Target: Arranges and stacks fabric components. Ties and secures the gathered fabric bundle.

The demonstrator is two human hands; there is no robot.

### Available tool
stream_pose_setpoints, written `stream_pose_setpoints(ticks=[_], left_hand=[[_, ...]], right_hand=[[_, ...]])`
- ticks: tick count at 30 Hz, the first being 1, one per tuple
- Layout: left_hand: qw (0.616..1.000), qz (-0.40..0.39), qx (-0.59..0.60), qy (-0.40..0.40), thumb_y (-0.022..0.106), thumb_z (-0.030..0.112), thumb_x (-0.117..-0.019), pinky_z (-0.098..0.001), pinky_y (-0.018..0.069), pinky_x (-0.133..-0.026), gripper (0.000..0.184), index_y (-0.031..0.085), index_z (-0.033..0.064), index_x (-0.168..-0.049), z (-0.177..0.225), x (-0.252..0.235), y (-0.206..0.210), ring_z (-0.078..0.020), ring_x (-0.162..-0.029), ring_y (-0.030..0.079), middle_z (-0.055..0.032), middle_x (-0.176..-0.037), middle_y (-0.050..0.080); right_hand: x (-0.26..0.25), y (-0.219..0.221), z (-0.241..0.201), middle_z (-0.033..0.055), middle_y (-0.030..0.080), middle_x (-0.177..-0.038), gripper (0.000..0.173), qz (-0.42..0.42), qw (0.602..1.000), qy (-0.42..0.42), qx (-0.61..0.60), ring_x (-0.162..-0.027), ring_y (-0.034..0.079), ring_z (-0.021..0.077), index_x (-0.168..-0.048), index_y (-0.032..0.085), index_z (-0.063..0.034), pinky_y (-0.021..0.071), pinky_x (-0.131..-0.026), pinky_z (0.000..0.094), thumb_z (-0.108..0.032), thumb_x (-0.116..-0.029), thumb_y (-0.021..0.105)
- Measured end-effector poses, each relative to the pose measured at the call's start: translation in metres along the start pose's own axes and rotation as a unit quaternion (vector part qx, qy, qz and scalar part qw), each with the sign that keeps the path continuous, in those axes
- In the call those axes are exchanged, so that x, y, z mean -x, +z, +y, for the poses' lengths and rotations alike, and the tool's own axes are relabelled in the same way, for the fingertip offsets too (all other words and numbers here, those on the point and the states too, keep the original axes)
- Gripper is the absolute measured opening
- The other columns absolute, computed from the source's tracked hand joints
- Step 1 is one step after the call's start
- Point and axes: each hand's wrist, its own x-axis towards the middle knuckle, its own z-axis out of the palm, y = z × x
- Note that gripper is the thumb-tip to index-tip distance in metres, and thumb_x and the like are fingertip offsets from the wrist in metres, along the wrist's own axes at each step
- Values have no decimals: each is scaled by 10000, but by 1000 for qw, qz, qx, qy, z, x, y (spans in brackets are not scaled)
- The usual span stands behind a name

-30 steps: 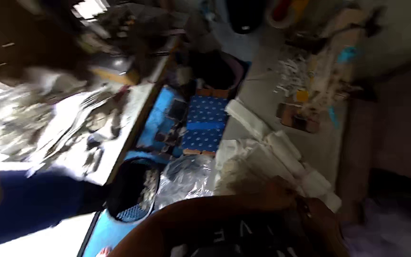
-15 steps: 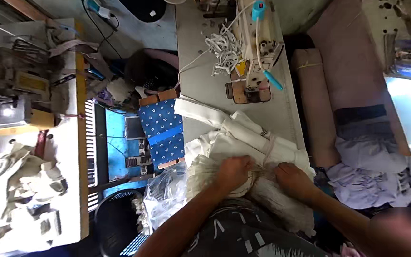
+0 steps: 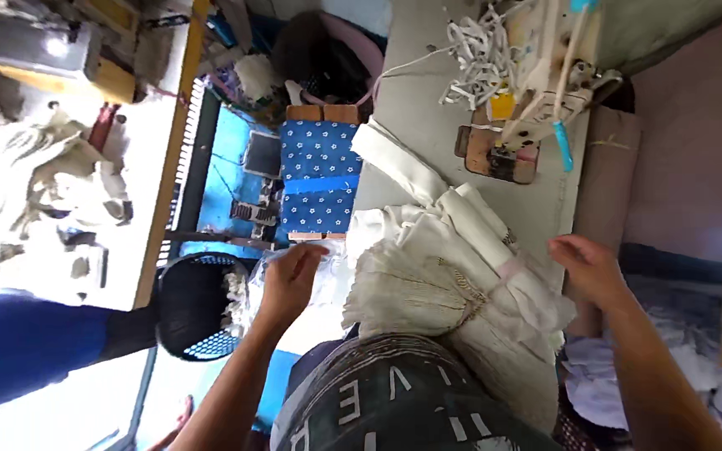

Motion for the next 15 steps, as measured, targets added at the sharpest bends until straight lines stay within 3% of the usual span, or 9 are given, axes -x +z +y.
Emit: stream_pose_setpoints(ticks=[2, 5, 7, 9, 10, 12, 13, 14, 15], left_hand=[[990, -83, 5, -117, 416, 85, -1082, -527, 525, -901, 317, 663, -78, -1195, -41, 16, 10, -335, -943, 674, -249, -1069, 691], [960, -221, 47, -167, 464, 115, -1073, -530, 498, -983, 314, 664, -93, -1196, -76, 44, 47, -368, -1050, 666, -273, -1134, 681], [936, -295, 95, -165, 529, 158, -1059, -539, 488, -974, 319, 658, -114, -1165, -73, 54, 71, -372, -1035, 659, -285, -1102, 676], [912, -361, 125, -146, 563, 191, -1056, -571, 477, -975, 343, 653, -124, -1161, -68, 53, 89, -394, -1036, 655, -302, -1104, 670], [901, -389, 136, -133, 571, 190, -1050, -575, 467, -977, 340, 662, -122, -1151, -64, 49, 97, -389, -1043, 649, -301, -1109, 671], [875, -454, 122, -114, 562, 211, -1051, -549, 464, -960, 351, 664, -91, -1196, -52, 37, 107, -352, -1051, 639, -273, -1146, 670], [865, -478, 109, -107, 566, 218, -1043, -528, 459, -935, 356, 654, -89, -1201, -45, 32, 108, -329, -1032, 625, -260, -1144, 662], [862, -486, 93, -110, 575, 226, -1036, -509, 459, -916, 365, 650, -97, -1188, -36, 29, 106, -316, -1009, 620, -255, -1129, 660], [860, -488, 82, -124, 559, 222, -1050, -497, 453, -942, 379, 637, -118, -1199, -27, 27, 97, -322, -1041, 616, -267, -1157, 652]], right_hand=[[-40, 12, 15, 272, 670, -1197, 405, -79, 996, 45, 26, -1094, 666, 336, -1254, 637, 74, 519, -985, 501, -260, -1091, 478], [-63, 34, 6, 292, 620, -1264, 450, -143, 980, 134, 31, -1144, 610, 326, -1349, 568, 91, 467, -1016, 501, -248, -1122, 377], [-62, 46, -8, 240, 604, -1309, 449, -128, 975, 182, -10, -1164, 603, 234, -1411, 496, 82, 476, -1033, 426, -221, -1124, 330], [-59, 56, -17, 61, 603, -1121, 428, -101, 974, 194, -54, -950, 591, 15, -1379, 473, 18, 514, -841, 229, -259, -1127, 268], [-55, 58, -25, 45, 595, -1113, 436, -93, 975, 187, -70, -939, 586, -12, -1390, 456, 18, 514, -817, 202, -268, -1129, 255], [-48, 67, -56, 115, 631, -1282, 442, -64, 975, 209, -47, -1120, 619, 73, -1433, 476, 15, 526, -959, 262, -226, -1132, 260], [-42, 77, -76, 134, 610, -1366, 449, -37, 971, 235, -22, -1198, 592, 106, -1453, 473, 13, 461, -1045, 278, -206, -1143, 233], [-40, 68, -68, 159, 580, -1410, 467, -95, 981, 171, -2, -1241, 584, 102, -1469, 432, 48, 463, -1055, 244, -186, -1140, 198], [-40, 55, -50, 256, 541, -1406, 478, -162, 985, 48, -31, -1249, 582, 135, -1452, 359, 155, 471, -1027, 216, -146, -1132, 171]])
